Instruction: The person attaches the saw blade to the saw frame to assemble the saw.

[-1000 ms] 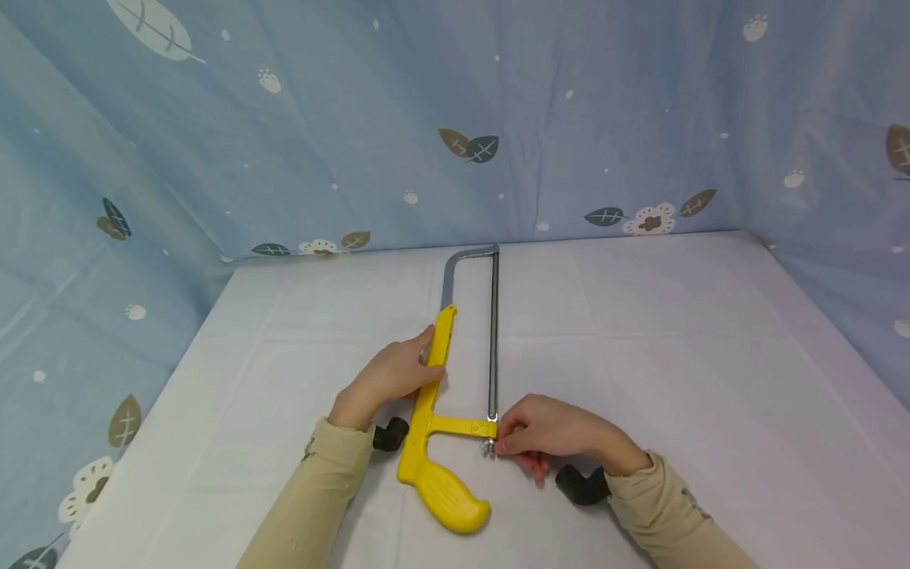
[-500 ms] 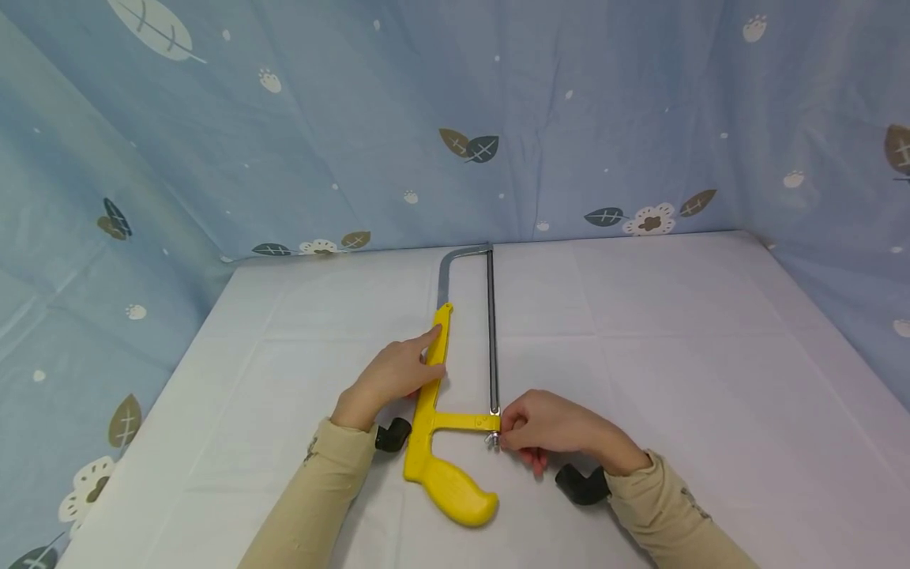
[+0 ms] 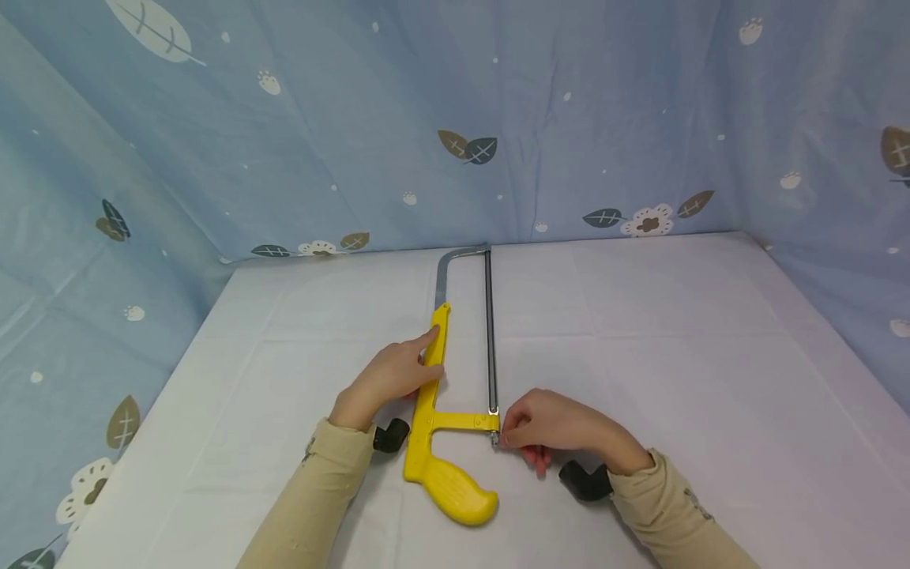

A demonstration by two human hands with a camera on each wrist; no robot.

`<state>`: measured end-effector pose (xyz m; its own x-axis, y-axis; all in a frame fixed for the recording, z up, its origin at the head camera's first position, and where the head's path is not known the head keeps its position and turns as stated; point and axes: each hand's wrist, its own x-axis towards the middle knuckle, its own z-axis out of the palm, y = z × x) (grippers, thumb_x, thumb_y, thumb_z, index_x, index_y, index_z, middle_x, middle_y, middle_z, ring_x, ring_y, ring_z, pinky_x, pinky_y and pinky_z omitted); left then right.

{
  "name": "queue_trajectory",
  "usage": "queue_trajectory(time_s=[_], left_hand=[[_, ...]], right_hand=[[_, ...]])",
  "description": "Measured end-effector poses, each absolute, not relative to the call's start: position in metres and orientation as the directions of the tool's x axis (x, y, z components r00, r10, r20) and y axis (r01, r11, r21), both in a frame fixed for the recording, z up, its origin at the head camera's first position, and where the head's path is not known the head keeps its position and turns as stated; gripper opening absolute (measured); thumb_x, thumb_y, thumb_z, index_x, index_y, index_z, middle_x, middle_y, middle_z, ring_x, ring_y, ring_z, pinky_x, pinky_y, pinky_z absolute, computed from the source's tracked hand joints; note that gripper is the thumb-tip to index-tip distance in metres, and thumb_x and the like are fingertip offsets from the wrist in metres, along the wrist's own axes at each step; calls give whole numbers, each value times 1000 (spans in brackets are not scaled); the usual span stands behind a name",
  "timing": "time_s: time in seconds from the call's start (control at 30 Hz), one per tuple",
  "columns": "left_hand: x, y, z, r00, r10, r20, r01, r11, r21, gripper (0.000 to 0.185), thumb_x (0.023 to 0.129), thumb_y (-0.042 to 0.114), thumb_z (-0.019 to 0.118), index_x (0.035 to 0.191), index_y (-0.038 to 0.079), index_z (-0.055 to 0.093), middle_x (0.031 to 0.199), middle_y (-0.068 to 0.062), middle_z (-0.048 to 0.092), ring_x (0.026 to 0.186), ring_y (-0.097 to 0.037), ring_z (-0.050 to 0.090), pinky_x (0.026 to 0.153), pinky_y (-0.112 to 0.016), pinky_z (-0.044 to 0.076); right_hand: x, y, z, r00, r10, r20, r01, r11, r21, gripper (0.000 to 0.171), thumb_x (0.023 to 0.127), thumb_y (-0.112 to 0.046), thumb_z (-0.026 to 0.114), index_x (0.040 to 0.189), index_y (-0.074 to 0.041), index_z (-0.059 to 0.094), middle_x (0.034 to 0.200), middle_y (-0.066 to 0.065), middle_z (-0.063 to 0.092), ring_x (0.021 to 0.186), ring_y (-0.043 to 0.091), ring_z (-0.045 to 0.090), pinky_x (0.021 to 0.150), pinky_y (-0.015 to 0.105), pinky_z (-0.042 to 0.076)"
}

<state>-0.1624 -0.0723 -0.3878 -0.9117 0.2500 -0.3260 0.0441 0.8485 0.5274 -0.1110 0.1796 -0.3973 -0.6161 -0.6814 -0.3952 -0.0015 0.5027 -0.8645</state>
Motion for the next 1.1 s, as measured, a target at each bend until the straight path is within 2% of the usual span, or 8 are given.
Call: queue_trajectory(time_s=[0.2, 0.43, 0.7, 1.1], left_hand=[[-163, -72, -387, -911, 246, -331, 39, 851, 524, 72, 79, 34, 53, 143, 25, 21, 52, -1, 45, 40, -13, 43, 43, -26, 38], [-163, -72, -385, -911, 246, -332, 49, 862, 505, 72, 79, 34, 53, 143, 24, 21, 54, -1, 45, 40, -13, 42, 44, -26, 38], [-161, -71, -385, -914, 237, -328, 50, 871, 489, 71, 80, 35, 53, 143, 24, 22, 58, -2, 46, 43, -14, 40, 44, -26, 36], [-162, -71, -388, -914, 244, -324, 63, 875, 480, 71, 80, 36, 52, 143, 24, 21, 57, -1, 45, 41, -13, 38, 44, -26, 35]], right_hand=[[-109, 179, -396, -600, -701, -386, 3, 481, -877, 18, 83, -29, 62, 81, -12, 68, 52, 6, 56, 44, 20, 56, 42, 30, 45], [-108, 176, -395, -605, -701, -379, -18, 488, -873, 29, 86, -35, 58, 74, -10, 66, 54, 6, 57, 44, 24, 57, 42, 31, 46], [-109, 177, -396, -595, -703, -390, 11, 478, -878, 19, 87, -25, 56, 81, -10, 67, 57, 9, 59, 46, 25, 58, 42, 28, 45], [-110, 177, -399, -612, -691, -384, 26, 469, -883, 20, 85, -27, 60, 82, -7, 62, 53, 8, 57, 44, 27, 58, 40, 27, 44]])
